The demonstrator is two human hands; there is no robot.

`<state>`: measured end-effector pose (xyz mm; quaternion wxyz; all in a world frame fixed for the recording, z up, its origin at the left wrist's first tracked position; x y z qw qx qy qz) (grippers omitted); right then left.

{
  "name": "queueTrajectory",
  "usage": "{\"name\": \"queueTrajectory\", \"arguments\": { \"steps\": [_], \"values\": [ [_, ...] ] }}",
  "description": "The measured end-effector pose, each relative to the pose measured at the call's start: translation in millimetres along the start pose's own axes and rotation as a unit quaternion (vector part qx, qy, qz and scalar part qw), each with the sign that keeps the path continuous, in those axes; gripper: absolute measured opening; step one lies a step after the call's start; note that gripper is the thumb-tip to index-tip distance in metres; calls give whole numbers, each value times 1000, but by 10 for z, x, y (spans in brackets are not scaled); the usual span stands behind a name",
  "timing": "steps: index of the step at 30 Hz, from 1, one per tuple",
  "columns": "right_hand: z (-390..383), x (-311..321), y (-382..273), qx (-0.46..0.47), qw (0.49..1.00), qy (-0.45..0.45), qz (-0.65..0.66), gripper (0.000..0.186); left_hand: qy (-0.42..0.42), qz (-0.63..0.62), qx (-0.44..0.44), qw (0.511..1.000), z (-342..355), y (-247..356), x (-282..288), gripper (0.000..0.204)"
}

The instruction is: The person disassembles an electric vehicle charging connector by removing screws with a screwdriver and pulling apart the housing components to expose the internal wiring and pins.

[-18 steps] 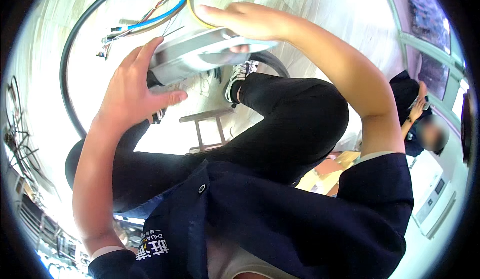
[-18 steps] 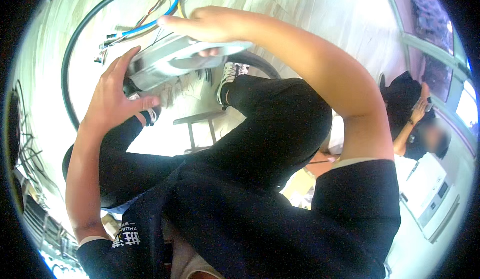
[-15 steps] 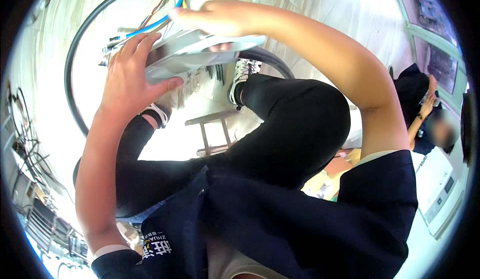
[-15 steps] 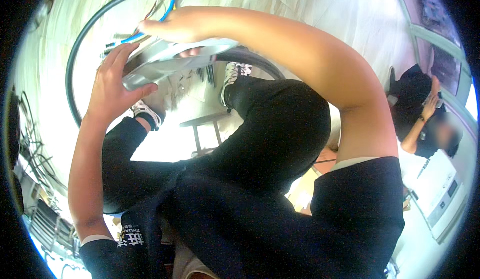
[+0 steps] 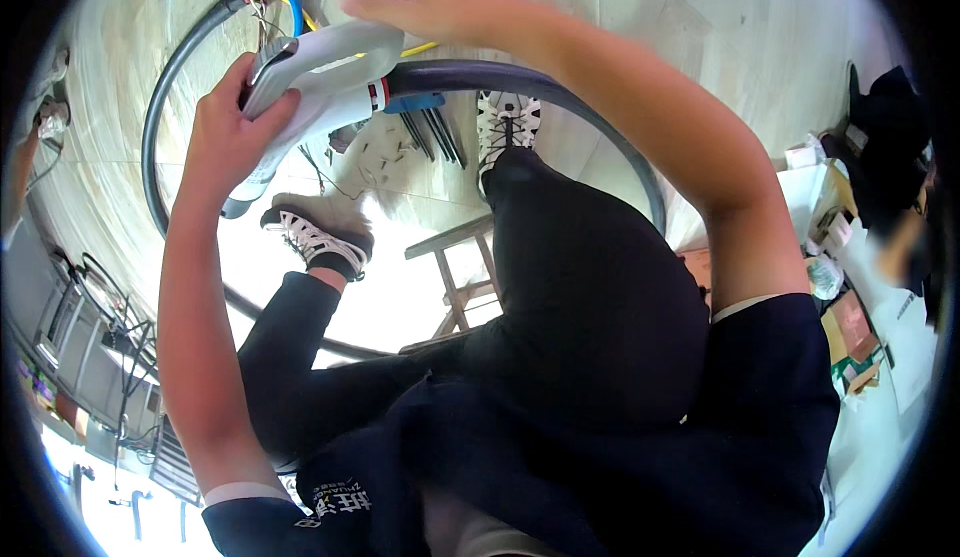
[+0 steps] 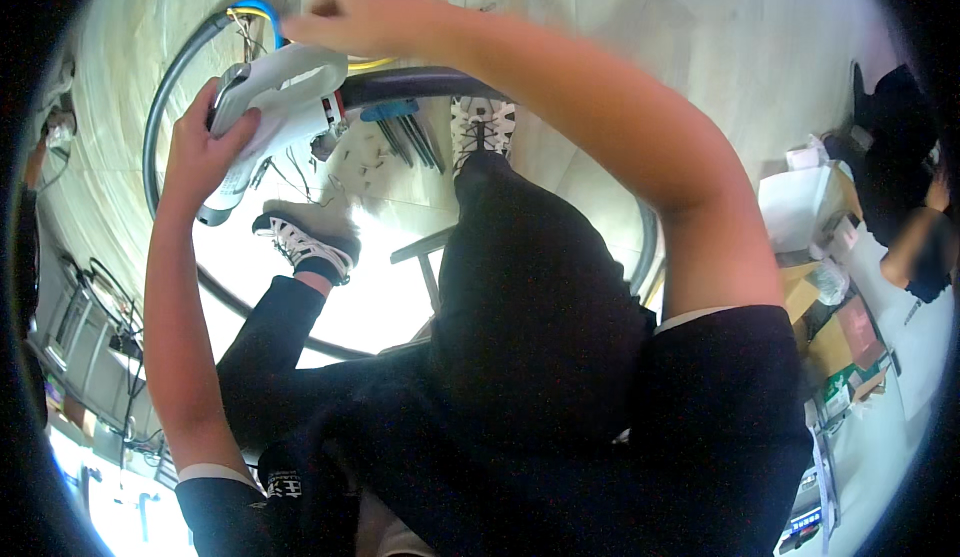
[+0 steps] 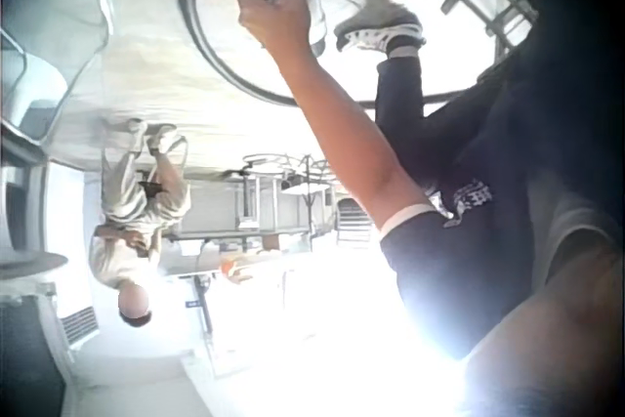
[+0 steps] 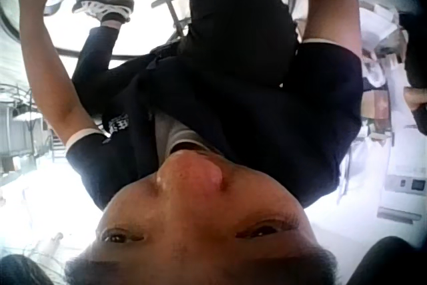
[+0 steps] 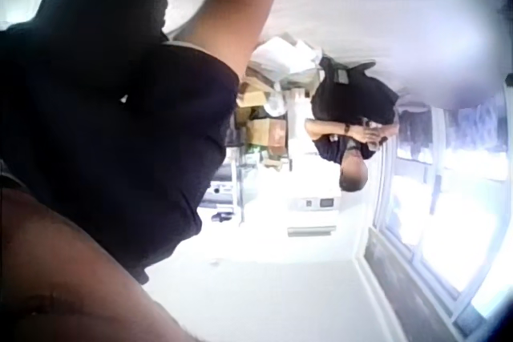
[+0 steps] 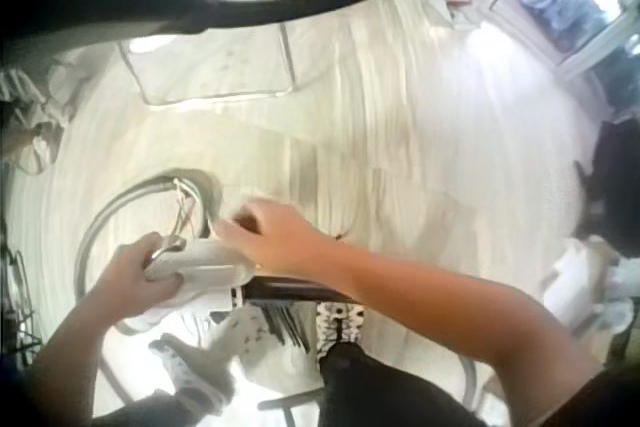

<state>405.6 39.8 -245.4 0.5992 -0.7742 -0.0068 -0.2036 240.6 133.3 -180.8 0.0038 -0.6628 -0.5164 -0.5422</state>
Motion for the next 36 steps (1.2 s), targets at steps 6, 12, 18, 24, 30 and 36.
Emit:
{"name": "queueTrajectory", "arguments": {
  "steps": [6, 12, 18, 24, 30, 36],
  "values": [
    [-500, -423, 533, 32, 993, -112, -9, 66, -22, 0, 29, 999, 316, -247, -172, 56],
    [-334, -574, 742, 7, 993, -101, 58, 58, -93, -32, 54, 994, 532, -497, -320, 58],
    [-210, -614, 815, 28, 988, -126, 85, 66, -84, -5, 67, 994, 581, -589, -307, 64],
    [-237, -548, 700, -57, 987, -121, 87, 64, -84, -6, 56, 995, 592, -594, -301, 57],
    [-273, -632, 756, -84, 995, -54, 29, 54, -76, -8, 53, 996, 582, -564, -319, 55],
    [-304, -544, 784, -112, 993, -28, -38, 48, -77, 11, 61, 995, 590, -575, -348, 64]
  ]
}}
Point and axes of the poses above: each hand's wrist, its own z-axis towards the middle knuckle, its own x-axis out of the back of the hand, y = z × x, the point moved 10 cm from there along z, towards the middle knuckle, and after that the axes turned 6 degrees about y, right-handed, at the moved point
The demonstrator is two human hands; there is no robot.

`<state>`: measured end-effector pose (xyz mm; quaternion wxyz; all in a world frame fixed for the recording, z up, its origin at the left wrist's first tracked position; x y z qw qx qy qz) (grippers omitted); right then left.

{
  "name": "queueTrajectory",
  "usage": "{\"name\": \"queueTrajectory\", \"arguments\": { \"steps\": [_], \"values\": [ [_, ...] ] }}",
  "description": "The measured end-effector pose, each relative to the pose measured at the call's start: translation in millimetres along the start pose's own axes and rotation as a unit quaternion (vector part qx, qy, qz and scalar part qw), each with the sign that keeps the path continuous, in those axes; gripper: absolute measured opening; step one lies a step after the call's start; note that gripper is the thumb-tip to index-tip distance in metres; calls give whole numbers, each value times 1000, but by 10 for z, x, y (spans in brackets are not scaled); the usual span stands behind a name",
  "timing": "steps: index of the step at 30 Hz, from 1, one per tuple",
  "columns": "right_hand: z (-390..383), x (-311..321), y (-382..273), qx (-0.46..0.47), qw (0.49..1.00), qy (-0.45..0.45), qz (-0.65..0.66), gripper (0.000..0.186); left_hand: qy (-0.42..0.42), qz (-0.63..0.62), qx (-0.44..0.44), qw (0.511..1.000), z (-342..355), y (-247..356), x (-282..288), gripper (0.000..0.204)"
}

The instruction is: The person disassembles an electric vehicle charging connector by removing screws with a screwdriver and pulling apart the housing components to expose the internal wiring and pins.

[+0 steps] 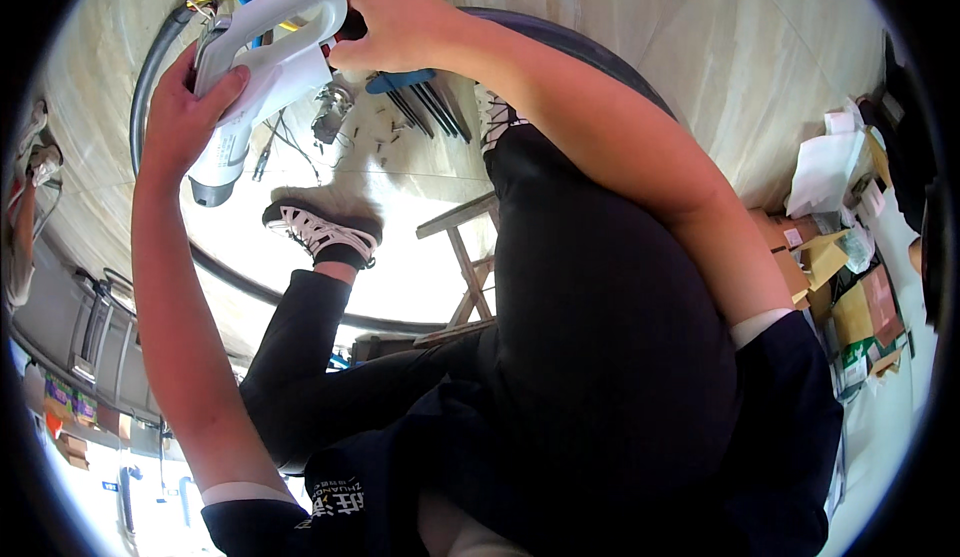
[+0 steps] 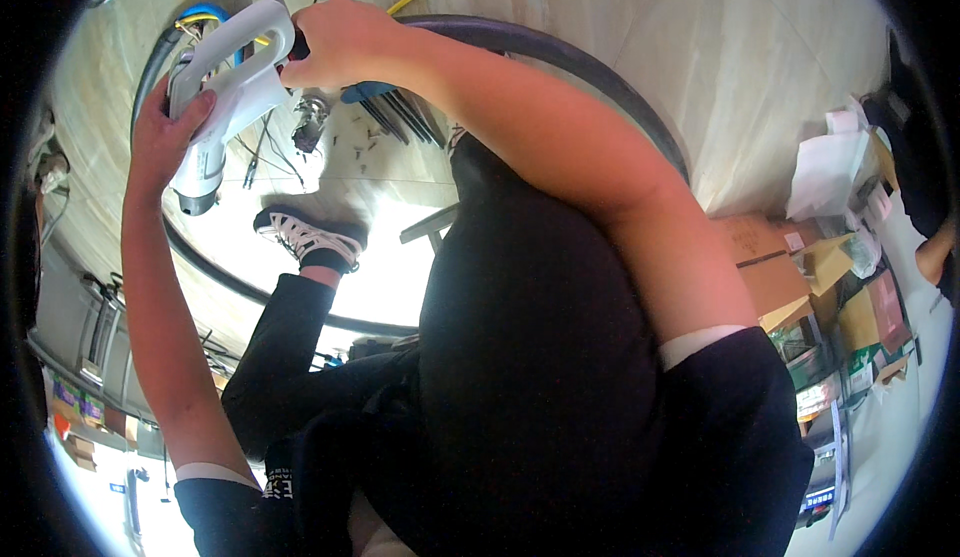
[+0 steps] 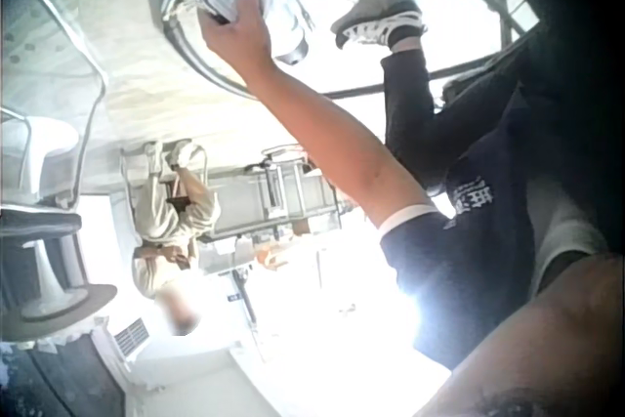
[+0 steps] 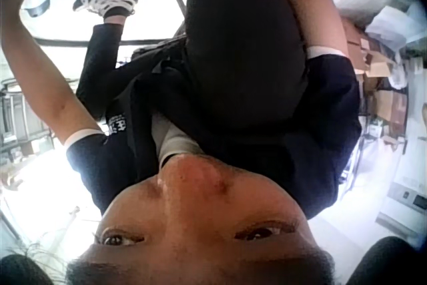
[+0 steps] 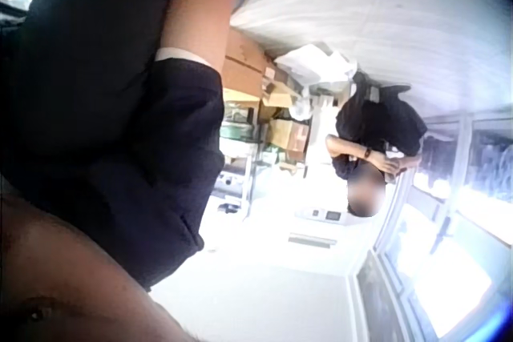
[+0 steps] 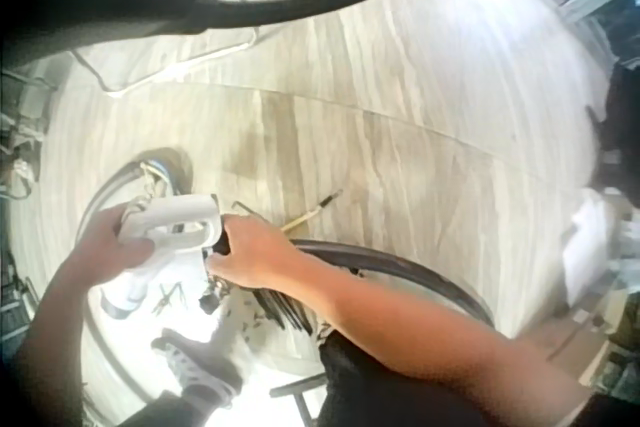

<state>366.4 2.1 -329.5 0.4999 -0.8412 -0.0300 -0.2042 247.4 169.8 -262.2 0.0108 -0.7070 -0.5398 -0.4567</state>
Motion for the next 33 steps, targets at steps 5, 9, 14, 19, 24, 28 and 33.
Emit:
{"name": "queueTrajectory", "arguments": {
  "steps": [5, 9, 14, 19, 24, 28, 33],
  "values": [
    [-26, -16, 71, 28, 999, 21, -27, 50, -10, -13, -3, 1000, -10, 78, -105, 54],
    [-46, 82, 112, 104, 992, 23, 67, 51, -14, -30, -2, 999, -29, 90, -82, 56],
    [-66, 100, 135, 112, 980, -75, 144, 55, -23, -30, -17, 999, -27, 82, -79, 67],
    [22, 22, 253, 67, 983, -75, 152, 59, -34, -42, -11, 998, 2, 84, -105, 65],
    [121, -122, 346, 45, 975, -122, 181, 69, -30, -39, -2, 999, -26, 58, -119, 70],
    [180, -148, 310, 40, 981, -117, 151, 70, -34, -23, -3, 999, -13, -1, -129, 74],
    [250, -137, 300, 42, 981, -90, 165, 69, -25, -47, -11, 999, 20, 11, -132, 74]
  ]
}}
Point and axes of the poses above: each hand's wrist, its own z-axis towards the middle knuckle, its own x-axis out of the back of the hand, y = z × x, the point moved 10 cm from there along z, towards the middle knuckle, and after that the axes turned 6 degrees about y, right-handed, at the moved point
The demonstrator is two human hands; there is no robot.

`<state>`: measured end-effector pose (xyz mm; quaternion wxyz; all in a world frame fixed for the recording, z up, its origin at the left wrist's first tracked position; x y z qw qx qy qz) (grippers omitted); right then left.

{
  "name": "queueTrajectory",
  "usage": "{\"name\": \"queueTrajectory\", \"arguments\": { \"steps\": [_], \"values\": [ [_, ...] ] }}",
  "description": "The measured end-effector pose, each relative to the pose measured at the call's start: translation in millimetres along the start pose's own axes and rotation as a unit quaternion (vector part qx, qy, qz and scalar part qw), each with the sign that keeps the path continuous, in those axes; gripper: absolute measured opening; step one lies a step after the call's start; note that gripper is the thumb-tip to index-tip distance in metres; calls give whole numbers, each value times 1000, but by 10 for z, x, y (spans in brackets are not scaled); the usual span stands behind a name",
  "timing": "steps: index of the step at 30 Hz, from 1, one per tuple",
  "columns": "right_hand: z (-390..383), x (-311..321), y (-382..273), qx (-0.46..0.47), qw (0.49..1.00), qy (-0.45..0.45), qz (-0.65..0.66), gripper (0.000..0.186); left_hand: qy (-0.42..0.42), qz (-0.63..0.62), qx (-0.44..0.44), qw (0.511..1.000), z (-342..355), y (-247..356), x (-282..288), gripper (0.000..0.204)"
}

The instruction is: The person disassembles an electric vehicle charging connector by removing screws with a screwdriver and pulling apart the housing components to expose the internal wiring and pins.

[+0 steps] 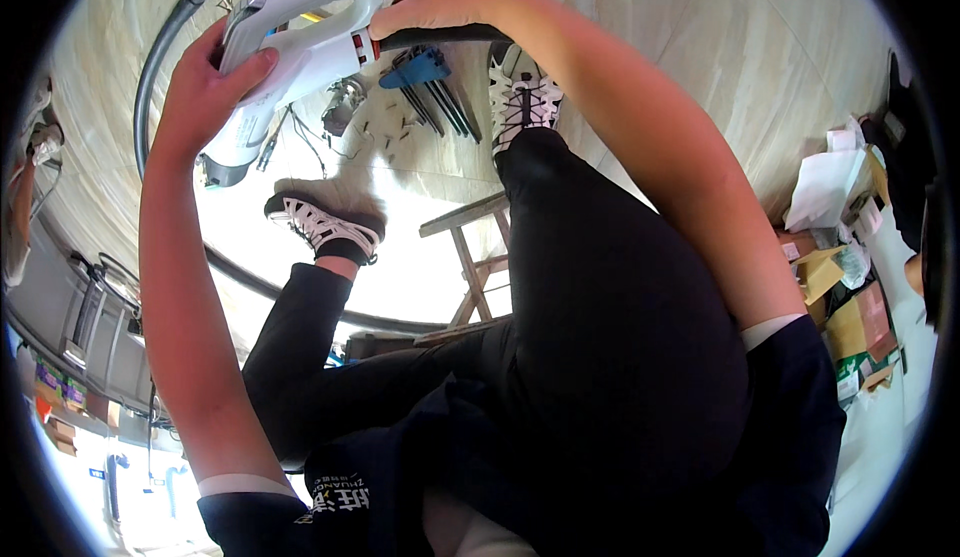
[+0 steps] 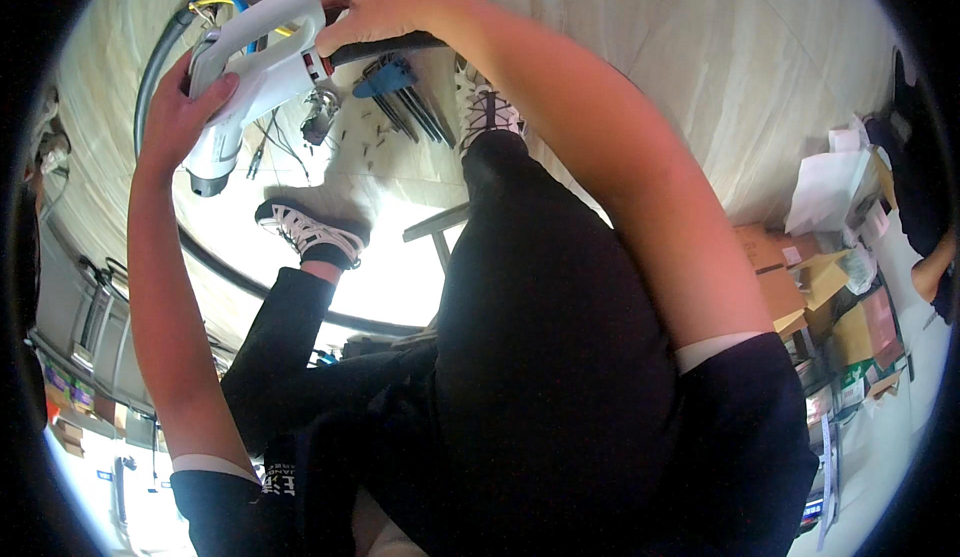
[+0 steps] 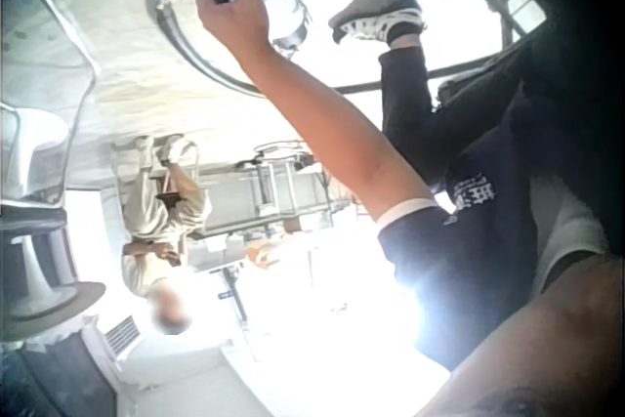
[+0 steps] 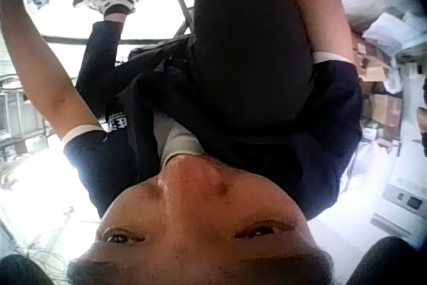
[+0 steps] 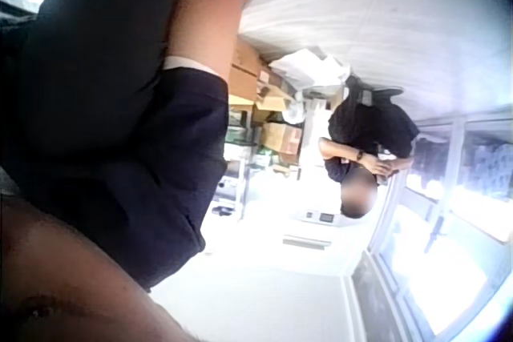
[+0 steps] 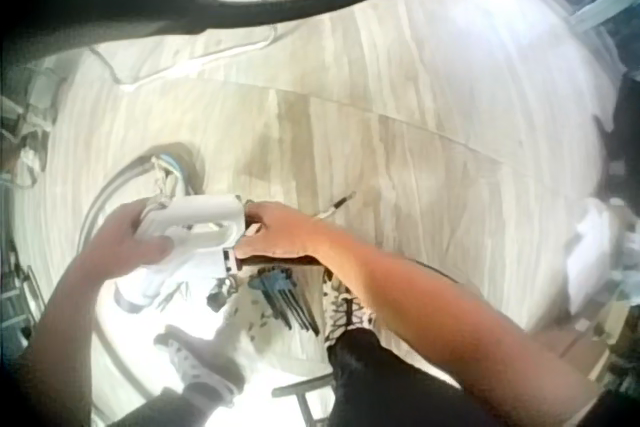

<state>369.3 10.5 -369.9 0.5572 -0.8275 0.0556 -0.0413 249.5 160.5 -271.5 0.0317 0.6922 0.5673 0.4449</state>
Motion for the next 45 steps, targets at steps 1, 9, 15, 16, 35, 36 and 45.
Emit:
{"name": "queueTrajectory", "arguments": {
  "steps": [1, 9, 15, 16, 35, 36, 45],
  "values": [
    [4, 18, -12, -8, 1000, -6, 0, 69, 2, -6, -3, 1000, 3, 6, -3, 75],
    [6, -62, -151, -56, 982, -84, 161, 48, 8, 40, -9, 999, 112, -44, 41, 68],
    [-19, -19, -257, 29, 977, -112, 178, 42, 19, 14, -21, 1000, 69, 70, 46, 63],
    [-15, -34, -177, 35, 989, -96, 104, 53, 19, 18, -24, 999, 62, 115, 43, 63],
    [-179, -248, -358, 185, 943, -28, -276, 78, 18, 15, 2, 1000, -85, 37, 42, 67],
    [-176, -244, -380, 198, 938, -24, -285, 77, 20, 16, -1, 1000, -74, 47, 57, 66],
    [-291, -209, -256, 39, 976, -121, -175, 85, 35, 9, 22, 999, -236, 98, 62, 64]
  ]
}}
Point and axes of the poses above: each hand's wrist, its own z-axis towards the middle knuckle, its own x-axis out of the back of the hand, y = z × x, the point moved 10 cm from there along z, towards the middle knuckle, and after that the axes turned 6 degrees about y, right-handed, at the moved point
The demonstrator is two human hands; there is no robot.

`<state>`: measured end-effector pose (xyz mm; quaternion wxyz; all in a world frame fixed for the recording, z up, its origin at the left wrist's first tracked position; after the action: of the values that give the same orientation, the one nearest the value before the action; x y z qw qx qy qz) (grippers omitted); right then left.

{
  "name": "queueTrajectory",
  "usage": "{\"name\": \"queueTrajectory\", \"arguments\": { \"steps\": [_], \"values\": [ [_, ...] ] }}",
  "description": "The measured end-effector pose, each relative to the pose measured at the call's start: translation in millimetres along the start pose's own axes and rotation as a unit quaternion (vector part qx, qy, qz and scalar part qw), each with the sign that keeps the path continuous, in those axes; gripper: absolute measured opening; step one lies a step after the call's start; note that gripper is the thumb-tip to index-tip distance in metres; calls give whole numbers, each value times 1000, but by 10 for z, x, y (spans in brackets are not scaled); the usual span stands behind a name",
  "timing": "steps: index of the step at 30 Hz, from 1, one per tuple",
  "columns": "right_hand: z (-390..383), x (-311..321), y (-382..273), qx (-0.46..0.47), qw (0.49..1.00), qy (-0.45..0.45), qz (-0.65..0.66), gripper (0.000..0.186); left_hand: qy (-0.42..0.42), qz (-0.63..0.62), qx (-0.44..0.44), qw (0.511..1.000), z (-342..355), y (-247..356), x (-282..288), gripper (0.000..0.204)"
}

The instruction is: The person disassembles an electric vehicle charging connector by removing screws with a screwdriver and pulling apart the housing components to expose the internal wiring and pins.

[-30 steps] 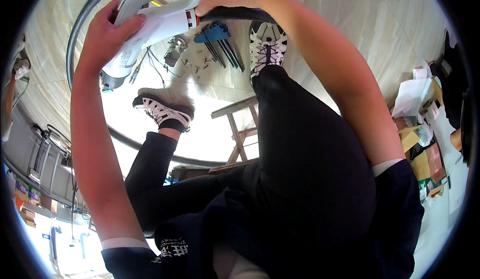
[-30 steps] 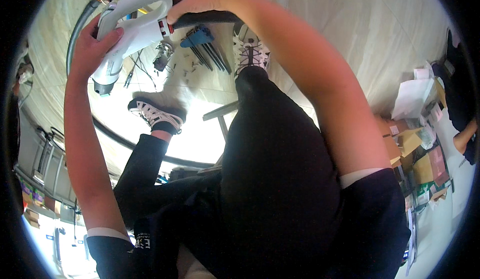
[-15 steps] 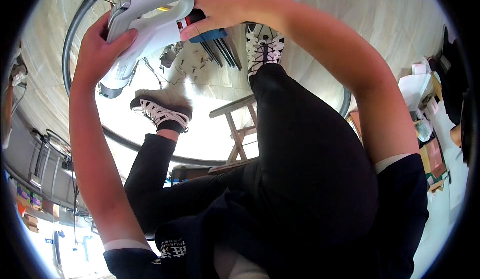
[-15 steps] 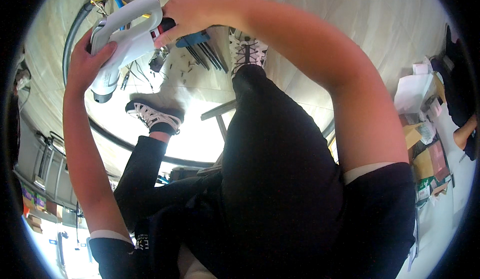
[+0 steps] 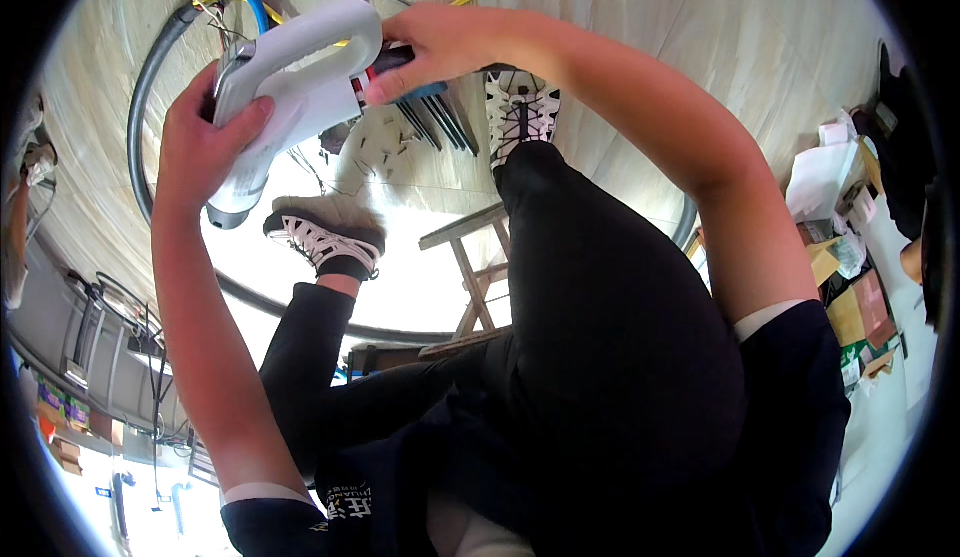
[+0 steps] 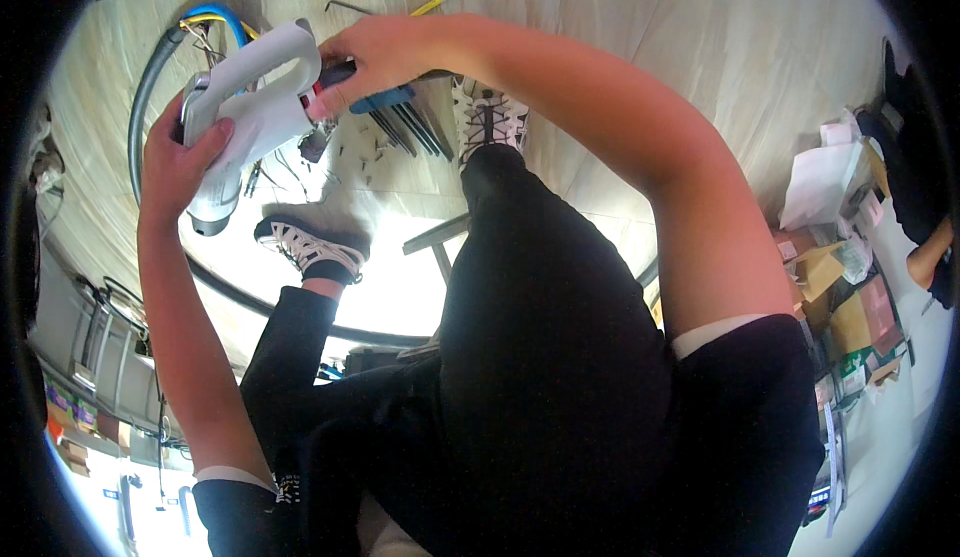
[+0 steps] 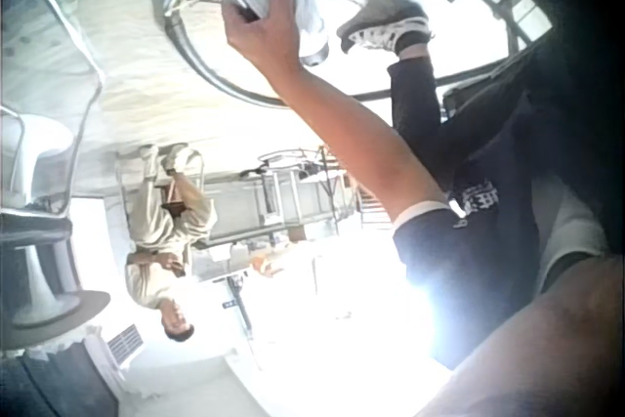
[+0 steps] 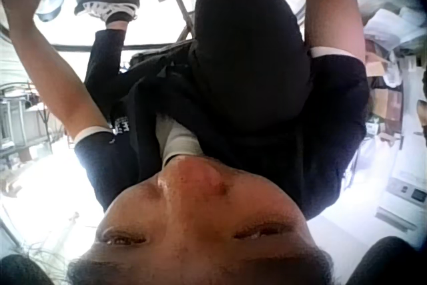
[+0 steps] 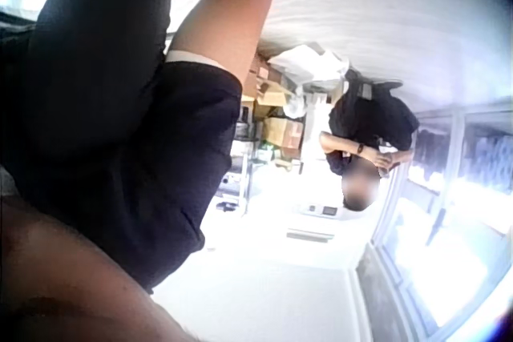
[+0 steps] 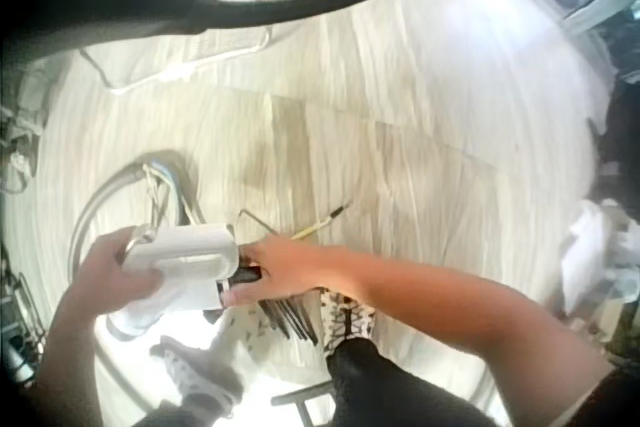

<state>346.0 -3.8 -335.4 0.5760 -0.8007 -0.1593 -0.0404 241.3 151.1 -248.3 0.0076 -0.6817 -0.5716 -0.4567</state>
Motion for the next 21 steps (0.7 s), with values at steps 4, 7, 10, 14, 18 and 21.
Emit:
{"name": "queueTrajectory", "arguments": {
  "steps": [4, 7, 10, 14, 18, 21],
  "values": [
    [37, -75, -55, 19, 994, -24, 104, 81, 12, -29, -16, 999, -124, 64, 35, 62],
    [52, -105, -58, 43, 991, -33, 126, 71, 8, -43, 9, 999, -218, 72, 56, 60],
    [58, -212, -40, 3, 976, -113, 187, 62, -1, -43, 24, 999, -255, 67, 75, 61],
    [-16, -194, -109, -10, 961, -157, 227, 53, 0, -55, 19, 998, -273, 97, 74, 63],
    [-40, -179, -110, -1, 958, -163, 237, 51, -30, -41, 33, 998, -289, 59, 66, 66],
    [-43, -140, -106, 9, 957, -155, 244, 62, -26, -23, 30, 999, -272, 94, 68, 67]
  ]
}}
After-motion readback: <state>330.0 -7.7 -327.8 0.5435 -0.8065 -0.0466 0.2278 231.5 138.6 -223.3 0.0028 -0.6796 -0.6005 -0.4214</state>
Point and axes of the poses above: each hand's wrist, its own z-axis towards the middle knuckle, its own x-axis out of the back of the hand, y = z × x, the point moved 10 cm from there along z, towards the middle knuckle, and after that the axes turned 6 degrees about y, right-handed, at the moved point
